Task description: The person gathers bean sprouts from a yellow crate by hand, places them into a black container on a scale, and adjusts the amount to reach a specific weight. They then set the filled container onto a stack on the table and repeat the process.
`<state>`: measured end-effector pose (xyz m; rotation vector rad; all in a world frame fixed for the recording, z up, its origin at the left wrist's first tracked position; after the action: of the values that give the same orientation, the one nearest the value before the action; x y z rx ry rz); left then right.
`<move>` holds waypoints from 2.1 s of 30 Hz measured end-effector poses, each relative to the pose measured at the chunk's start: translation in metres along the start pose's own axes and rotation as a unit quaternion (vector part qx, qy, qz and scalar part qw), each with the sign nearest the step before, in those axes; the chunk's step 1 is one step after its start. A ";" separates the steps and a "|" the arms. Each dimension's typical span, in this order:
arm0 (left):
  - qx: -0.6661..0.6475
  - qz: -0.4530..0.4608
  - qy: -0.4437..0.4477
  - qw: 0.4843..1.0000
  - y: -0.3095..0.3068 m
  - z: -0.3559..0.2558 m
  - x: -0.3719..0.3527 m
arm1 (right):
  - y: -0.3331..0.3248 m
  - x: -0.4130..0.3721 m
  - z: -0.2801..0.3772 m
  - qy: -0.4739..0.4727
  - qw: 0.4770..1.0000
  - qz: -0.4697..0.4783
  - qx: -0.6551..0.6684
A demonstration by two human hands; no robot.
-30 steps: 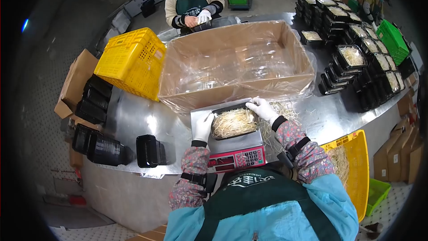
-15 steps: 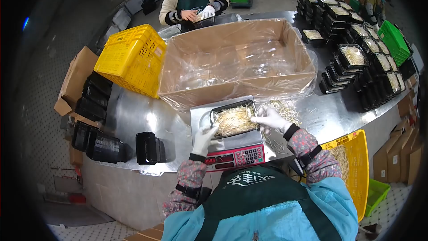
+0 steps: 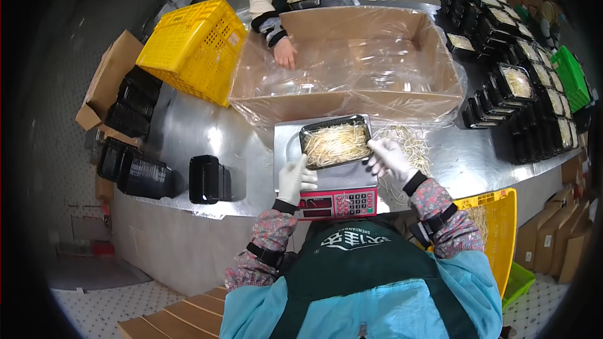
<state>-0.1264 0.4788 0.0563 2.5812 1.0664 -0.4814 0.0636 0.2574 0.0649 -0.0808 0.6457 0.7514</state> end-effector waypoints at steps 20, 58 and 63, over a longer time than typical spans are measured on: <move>-0.130 0.202 -0.161 0.957 0.067 0.033 -0.011 | 0.132 0.068 0.052 -0.425 0.622 -0.130 -0.644; 0.102 0.168 0.058 0.979 0.076 -0.003 -0.055 | -0.443 -0.080 -0.127 -0.236 0.501 -0.776 0.301; 0.097 0.117 0.067 0.986 0.070 -0.007 -0.058 | -0.446 -0.137 -0.050 -0.024 0.495 -0.823 -0.276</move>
<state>-0.1132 0.3984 0.0969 2.8991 0.7734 -0.3737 0.2562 -0.1695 0.0343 -1.1193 0.0021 -1.0104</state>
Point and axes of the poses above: each hand's wrist, its own x-axis towards the middle knuckle, its own y-axis out of the palm, z = x × y, the point moved 2 cm from there along x, towards the middle knuckle, and after that the axes turned 7 degrees about y, right-handed, at the moved point
